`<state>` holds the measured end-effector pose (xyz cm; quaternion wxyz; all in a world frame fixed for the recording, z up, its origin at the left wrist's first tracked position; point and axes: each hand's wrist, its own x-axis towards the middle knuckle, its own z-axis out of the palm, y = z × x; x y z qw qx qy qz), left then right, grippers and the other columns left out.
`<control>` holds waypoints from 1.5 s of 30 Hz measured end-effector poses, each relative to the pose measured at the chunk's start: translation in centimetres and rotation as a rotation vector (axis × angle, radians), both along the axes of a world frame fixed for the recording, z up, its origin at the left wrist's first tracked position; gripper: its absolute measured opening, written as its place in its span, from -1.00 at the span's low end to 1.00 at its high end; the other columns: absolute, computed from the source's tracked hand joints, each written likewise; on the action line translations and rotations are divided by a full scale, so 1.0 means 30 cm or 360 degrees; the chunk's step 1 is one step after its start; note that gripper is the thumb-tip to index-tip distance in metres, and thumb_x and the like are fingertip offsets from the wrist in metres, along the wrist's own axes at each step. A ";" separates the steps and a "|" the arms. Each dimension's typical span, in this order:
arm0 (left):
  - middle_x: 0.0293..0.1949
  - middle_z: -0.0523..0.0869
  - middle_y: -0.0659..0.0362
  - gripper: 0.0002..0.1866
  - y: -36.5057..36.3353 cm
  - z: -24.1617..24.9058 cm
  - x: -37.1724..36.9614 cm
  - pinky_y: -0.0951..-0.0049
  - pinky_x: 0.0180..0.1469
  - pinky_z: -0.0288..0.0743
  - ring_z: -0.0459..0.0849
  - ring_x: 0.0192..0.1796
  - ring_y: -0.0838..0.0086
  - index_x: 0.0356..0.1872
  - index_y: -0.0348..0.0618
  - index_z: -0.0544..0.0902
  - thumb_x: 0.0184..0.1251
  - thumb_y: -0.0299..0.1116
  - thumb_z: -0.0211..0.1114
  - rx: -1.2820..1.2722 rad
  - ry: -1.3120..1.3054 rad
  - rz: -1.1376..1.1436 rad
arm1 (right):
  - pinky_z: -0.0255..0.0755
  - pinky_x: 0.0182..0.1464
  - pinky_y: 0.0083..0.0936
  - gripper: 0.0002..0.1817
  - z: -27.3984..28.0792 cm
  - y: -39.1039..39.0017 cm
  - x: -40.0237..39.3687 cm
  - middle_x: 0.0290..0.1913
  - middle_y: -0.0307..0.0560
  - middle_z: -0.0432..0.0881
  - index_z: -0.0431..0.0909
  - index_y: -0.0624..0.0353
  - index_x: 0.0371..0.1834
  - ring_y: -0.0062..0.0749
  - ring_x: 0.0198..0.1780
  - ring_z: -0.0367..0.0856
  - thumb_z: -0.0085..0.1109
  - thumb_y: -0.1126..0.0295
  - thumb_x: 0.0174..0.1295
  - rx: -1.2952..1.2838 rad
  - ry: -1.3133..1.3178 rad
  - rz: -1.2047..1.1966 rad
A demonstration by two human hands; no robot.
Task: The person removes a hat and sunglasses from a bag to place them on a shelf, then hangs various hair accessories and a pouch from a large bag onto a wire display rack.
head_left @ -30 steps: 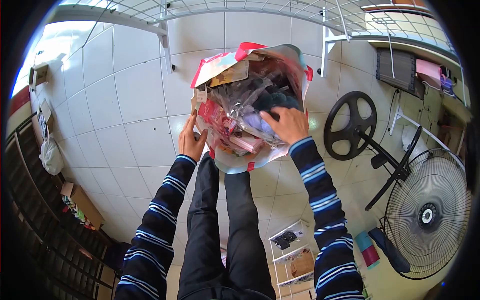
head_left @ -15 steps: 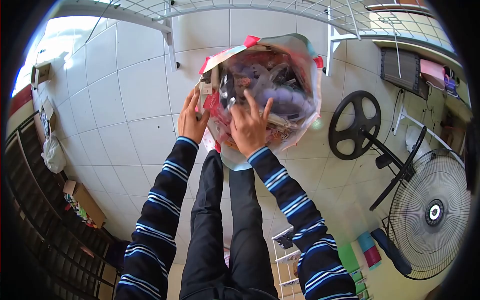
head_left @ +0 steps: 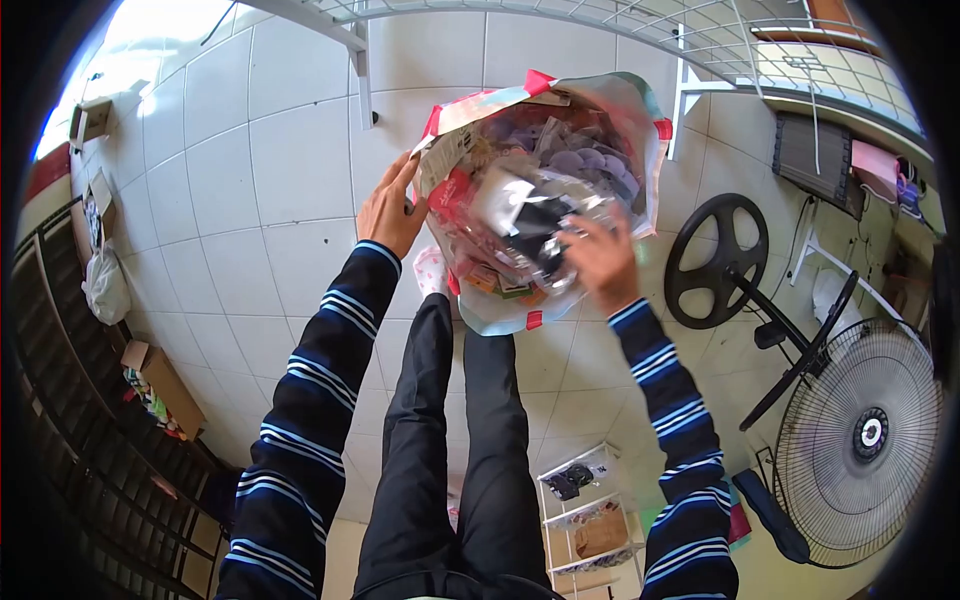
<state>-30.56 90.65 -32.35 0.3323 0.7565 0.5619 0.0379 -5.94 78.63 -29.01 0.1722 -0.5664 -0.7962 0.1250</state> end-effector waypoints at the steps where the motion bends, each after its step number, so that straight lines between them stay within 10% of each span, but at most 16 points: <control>1: 0.09 0.31 0.19 -0.46 0.001 -0.002 -0.004 0.42 -0.21 0.41 0.55 -0.31 0.31 0.04 -0.04 0.31 -0.11 -0.39 0.13 -0.0019 -0.0007 -0.0012 | 0.01 0.15 -0.10 -0.96 0.012 0.010 0.044 -0.32 -0.33 0.55 0.47 0.08 -0.62 -0.51 -0.08 0.42 0.04 0.48 -0.19 -0.0016 -0.0055 -0.0089; 7: 0.12 0.21 0.02 -0.23 -0.014 0.002 -0.002 0.28 -0.38 0.48 0.56 -0.41 0.17 0.19 0.24 -0.01 -0.11 -0.35 0.15 -0.0028 0.0390 -0.0278 | 0.08 0.08 -0.21 -0.86 0.060 0.080 0.114 -0.24 -0.25 0.51 0.48 0.17 -0.58 -0.33 -0.01 0.34 -0.04 0.62 -0.21 -0.0088 -0.0437 -0.0637; 11: 0.12 0.17 -0.08 -0.08 -0.118 0.015 0.010 0.23 -0.49 0.48 0.54 -0.48 0.05 0.21 0.31 -0.19 -0.18 -0.33 0.22 -0.0159 0.0440 -0.0257 | 0.24 -0.05 -0.38 -0.80 -0.031 0.051 -0.154 -0.26 -0.07 0.45 0.47 0.19 -0.46 -0.18 -0.08 0.35 0.03 0.57 -0.27 -0.0227 0.0220 -0.0296; 14: -0.01 0.33 -0.15 -0.03 -0.229 -0.012 -0.014 0.23 -0.43 0.44 0.54 -0.50 0.08 0.22 0.21 -0.27 -0.18 -0.39 0.22 -0.0240 0.0217 0.0077 | 0.25 -0.17 -0.19 -0.69 -0.091 -0.026 -0.343 -0.03 -0.13 0.31 0.44 -0.01 -0.28 -0.27 0.03 0.24 0.06 0.43 -0.21 -0.0446 -0.0365 0.0218; 18: -0.43 0.57 -0.02 -0.45 -0.322 -0.142 -0.109 0.20 -0.36 0.40 0.54 -0.42 0.08 0.07 0.05 0.27 -0.05 -0.20 0.15 -0.0519 0.0655 0.0351 | 0.25 -0.34 -0.36 -0.68 -0.250 -0.014 -0.235 0.05 -0.24 0.23 0.42 -0.29 -0.18 -0.32 -0.06 0.26 -0.09 0.30 -0.07 -0.0565 -0.0802 0.0288; 21: -0.67 0.54 0.05 -0.76 -0.311 -0.112 -0.109 0.28 -0.41 0.40 0.53 -0.51 0.15 -0.64 -0.12 0.57 0.01 -0.21 0.06 -0.0438 0.0366 0.0360 | 0.24 -0.33 -0.37 -0.68 -0.212 0.039 -0.171 0.06 -0.24 0.24 0.44 -0.34 -0.19 -0.33 -0.14 0.29 -0.10 0.30 -0.06 -0.0513 -0.0726 0.0275; 45: -0.78 0.54 0.12 -0.71 -0.160 0.006 -0.009 0.56 -0.51 0.42 0.52 -0.71 0.47 -0.58 -0.30 0.59 0.04 -0.28 0.01 -0.0638 -0.0022 0.0453 | 0.33 -0.11 -0.42 -0.33 -0.095 0.166 0.281 -0.10 -0.14 0.37 0.35 -0.51 -0.07 -0.25 -0.08 0.37 0.17 0.54 -0.28 -0.0518 -0.0368 -0.0225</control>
